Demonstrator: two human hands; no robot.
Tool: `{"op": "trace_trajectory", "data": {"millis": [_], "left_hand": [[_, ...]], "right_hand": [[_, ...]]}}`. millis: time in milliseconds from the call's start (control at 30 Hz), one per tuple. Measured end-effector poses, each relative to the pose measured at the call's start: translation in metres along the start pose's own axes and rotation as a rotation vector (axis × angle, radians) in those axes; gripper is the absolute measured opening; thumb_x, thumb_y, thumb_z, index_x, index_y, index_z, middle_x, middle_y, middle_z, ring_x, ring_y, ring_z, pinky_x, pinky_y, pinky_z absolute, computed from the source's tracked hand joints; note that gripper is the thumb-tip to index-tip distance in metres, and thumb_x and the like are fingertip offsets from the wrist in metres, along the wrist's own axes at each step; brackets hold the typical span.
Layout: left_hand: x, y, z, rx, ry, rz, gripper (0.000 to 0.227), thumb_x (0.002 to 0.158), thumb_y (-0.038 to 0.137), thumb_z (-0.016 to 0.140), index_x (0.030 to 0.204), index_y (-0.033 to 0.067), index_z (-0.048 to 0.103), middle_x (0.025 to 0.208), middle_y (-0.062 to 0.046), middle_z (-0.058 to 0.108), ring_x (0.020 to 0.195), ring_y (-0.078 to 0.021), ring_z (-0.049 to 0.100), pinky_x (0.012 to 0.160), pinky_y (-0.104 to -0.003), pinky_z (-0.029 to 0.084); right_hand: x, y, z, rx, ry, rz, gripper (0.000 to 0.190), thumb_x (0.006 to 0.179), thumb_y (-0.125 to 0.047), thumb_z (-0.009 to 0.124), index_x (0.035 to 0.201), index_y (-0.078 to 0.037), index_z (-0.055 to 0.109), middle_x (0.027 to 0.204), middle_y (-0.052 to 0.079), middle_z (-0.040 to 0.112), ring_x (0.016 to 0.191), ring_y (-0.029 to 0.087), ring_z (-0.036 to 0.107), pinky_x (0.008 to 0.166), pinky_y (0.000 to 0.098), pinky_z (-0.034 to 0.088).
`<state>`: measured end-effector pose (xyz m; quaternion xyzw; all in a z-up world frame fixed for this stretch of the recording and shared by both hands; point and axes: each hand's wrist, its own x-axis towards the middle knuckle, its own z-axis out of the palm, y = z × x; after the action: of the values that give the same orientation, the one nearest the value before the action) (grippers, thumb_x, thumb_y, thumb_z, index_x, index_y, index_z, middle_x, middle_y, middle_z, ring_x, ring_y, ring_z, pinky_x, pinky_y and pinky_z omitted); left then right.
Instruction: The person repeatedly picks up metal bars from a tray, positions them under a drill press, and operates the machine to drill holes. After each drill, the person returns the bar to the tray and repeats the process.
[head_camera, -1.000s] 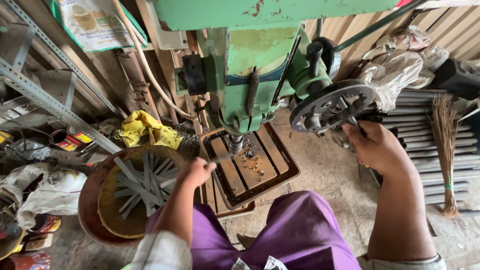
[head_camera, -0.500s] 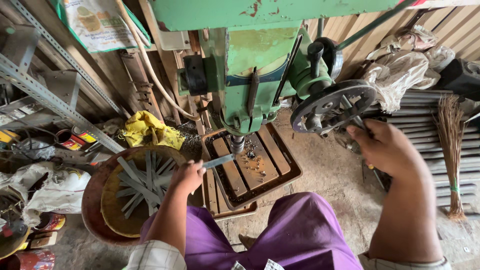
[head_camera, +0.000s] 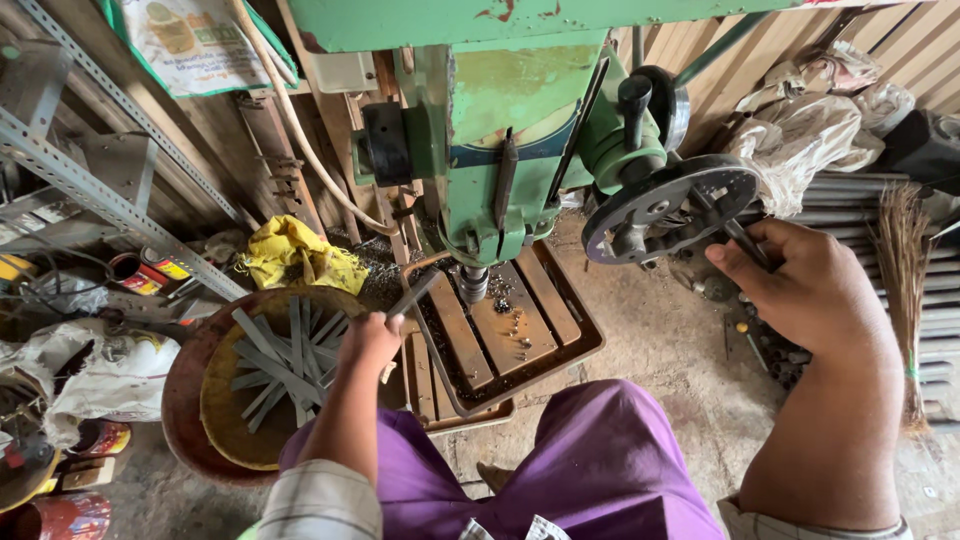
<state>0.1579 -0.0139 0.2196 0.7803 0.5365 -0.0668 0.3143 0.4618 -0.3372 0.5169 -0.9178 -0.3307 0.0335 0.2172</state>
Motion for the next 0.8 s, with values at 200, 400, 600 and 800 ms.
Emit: {"op": "trace_trajectory", "data": {"millis": [200, 400, 600, 800], "left_hand": [[-0.023, -0.007, 0.022, 0.09, -0.382, 0.304, 0.033, 0.103, 0.038, 0.055, 0.1, 0.0115, 0.075, 0.064, -0.002, 0.063, 0.047, -0.0082, 0.045, 0.044, -0.025, 0.04], [0.01, -0.024, 0.017, 0.003, 0.172, -0.144, 0.036, 0.107, 0.039, 0.051, 0.105, 0.0085, 0.069, 0.079, -0.009, 0.071, 0.062, -0.0184, 0.059, 0.056, -0.036, 0.048], [0.01, -0.059, 0.012, -0.026, 0.542, 0.059, 0.023, 0.09, 0.038, 0.066, 0.1, 0.0241, 0.081, 0.102, -0.009, 0.077, 0.095, -0.0319, 0.072, 0.08, -0.045, 0.054], [-0.01, -0.044, -0.01, 0.057, 0.308, -0.127, 0.029, 0.103, 0.044, 0.056, 0.108, 0.0273, 0.078, 0.1, -0.011, 0.079, 0.092, -0.0303, 0.073, 0.083, -0.045, 0.057]], "right_hand": [[0.002, 0.007, 0.002, 0.023, 0.001, -0.014, 0.044, 0.088, -0.049, 0.076, 0.1, -0.007, 0.075, 0.05, 0.011, 0.057, 0.045, 0.019, 0.054, 0.044, 0.0369, 0.04], [0.004, 0.004, 0.005, 0.009, -0.02, 0.017, 0.044, 0.09, -0.049, 0.075, 0.099, -0.007, 0.077, 0.051, 0.011, 0.056, 0.046, 0.019, 0.053, 0.045, 0.0391, 0.038], [-0.001, 0.001, 0.003, 0.024, 0.007, 0.004, 0.041, 0.089, -0.047, 0.076, 0.101, -0.008, 0.077, 0.049, 0.009, 0.055, 0.044, 0.019, 0.05, 0.045, 0.0388, 0.037], [0.0, -0.001, 0.005, 0.096, 0.005, -0.022, 0.038, 0.09, -0.044, 0.076, 0.099, -0.007, 0.078, 0.051, 0.009, 0.056, 0.047, 0.016, 0.05, 0.046, 0.0369, 0.038]]}}
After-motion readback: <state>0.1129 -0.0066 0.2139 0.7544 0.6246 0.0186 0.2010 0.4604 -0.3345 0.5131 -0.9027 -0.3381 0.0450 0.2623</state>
